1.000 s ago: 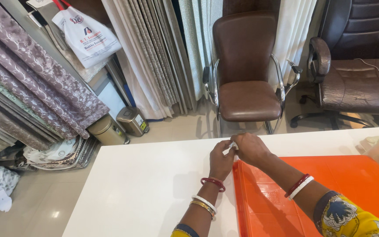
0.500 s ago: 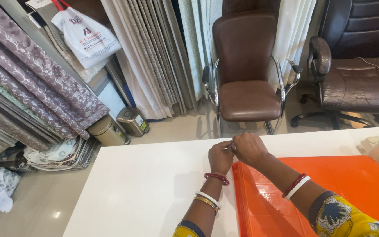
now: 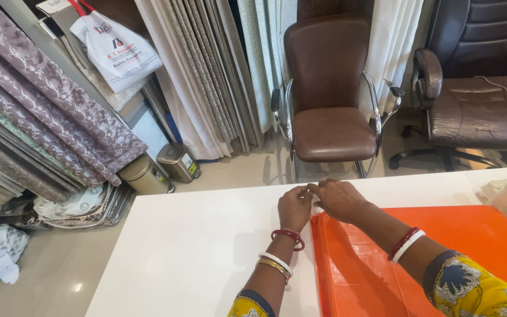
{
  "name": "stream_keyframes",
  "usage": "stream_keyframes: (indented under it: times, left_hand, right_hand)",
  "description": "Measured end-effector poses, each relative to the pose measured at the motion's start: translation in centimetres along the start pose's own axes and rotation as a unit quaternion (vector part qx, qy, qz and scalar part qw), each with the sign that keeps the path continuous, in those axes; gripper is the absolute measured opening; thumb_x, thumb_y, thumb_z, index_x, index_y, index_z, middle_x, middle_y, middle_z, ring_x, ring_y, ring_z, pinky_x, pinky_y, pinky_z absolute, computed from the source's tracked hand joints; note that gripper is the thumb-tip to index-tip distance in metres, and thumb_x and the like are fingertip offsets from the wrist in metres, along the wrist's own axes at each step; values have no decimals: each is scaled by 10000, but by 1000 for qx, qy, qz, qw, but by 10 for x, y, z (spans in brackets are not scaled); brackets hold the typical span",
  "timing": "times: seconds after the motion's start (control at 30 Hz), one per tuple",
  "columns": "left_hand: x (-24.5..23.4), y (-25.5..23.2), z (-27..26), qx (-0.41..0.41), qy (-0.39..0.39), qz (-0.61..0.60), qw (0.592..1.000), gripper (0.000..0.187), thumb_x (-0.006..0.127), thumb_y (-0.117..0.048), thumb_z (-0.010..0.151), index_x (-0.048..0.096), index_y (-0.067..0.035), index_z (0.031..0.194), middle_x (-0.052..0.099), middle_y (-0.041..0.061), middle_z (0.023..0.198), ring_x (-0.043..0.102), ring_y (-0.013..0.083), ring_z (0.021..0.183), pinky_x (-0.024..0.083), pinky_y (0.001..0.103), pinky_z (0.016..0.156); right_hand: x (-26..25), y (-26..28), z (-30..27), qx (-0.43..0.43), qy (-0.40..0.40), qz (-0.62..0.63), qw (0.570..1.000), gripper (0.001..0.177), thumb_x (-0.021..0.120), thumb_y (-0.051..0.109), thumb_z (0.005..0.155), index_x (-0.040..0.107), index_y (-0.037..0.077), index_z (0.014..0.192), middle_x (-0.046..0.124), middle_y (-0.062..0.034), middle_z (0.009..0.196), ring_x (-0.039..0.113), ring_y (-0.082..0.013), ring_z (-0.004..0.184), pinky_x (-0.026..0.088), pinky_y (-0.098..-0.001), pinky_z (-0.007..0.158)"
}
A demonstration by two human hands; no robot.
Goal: The person assembles a modular orange plastic tray by inserting white cylindrical connectors into corner holes and attaching white rods to form a frame. They repeatedly insert, remove, and reinsert the connectors and rods, adjusting the tray's position on the table throughout the process.
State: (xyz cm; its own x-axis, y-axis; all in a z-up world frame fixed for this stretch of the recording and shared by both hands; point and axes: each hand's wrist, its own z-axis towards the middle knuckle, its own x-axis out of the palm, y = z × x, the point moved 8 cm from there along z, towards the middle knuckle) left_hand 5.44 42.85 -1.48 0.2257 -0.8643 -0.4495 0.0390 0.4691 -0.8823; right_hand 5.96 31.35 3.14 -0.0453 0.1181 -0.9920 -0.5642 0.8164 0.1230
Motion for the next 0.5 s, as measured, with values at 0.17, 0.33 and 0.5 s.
stream_keyframes:
  times: [0.17, 0.33, 0.5]
  left_hand:
    - [1, 3, -3, -43, -4, 15, 999, 223, 664, -188, 891, 776, -74, 1048, 798, 95, 991, 767, 282, 926, 592, 386, 869]
    - [0, -2, 2, -78, 26, 41, 996, 210, 656, -187, 903, 800, -114, 1039, 793, 93, 964, 762, 286, 915, 583, 395, 870]
    - [0, -5, 7, -78, 33, 50, 995, 192, 669, -208, 897, 814, -125, 992, 789, 101, 940, 752, 294, 894, 580, 397, 866]
  right_hand:
    - [10, 0, 4, -44, 1, -70, 997, 326, 588, 306, 987, 591, 25, 1152, 718, -151, 987, 651, -315, 1101, 579, -422, 835]
    - [22, -6, 4, -24, 6, -28, 999, 318, 570, 269, 986, 592, -27, 1098, 714, -176, 990, 658, -327, 1080, 588, -422, 822]
    - [18, -6, 5, 6, 3, -23, 1000, 302, 574, 240, 991, 594, -48, 1078, 711, -200, 987, 672, -339, 1053, 594, -422, 809]
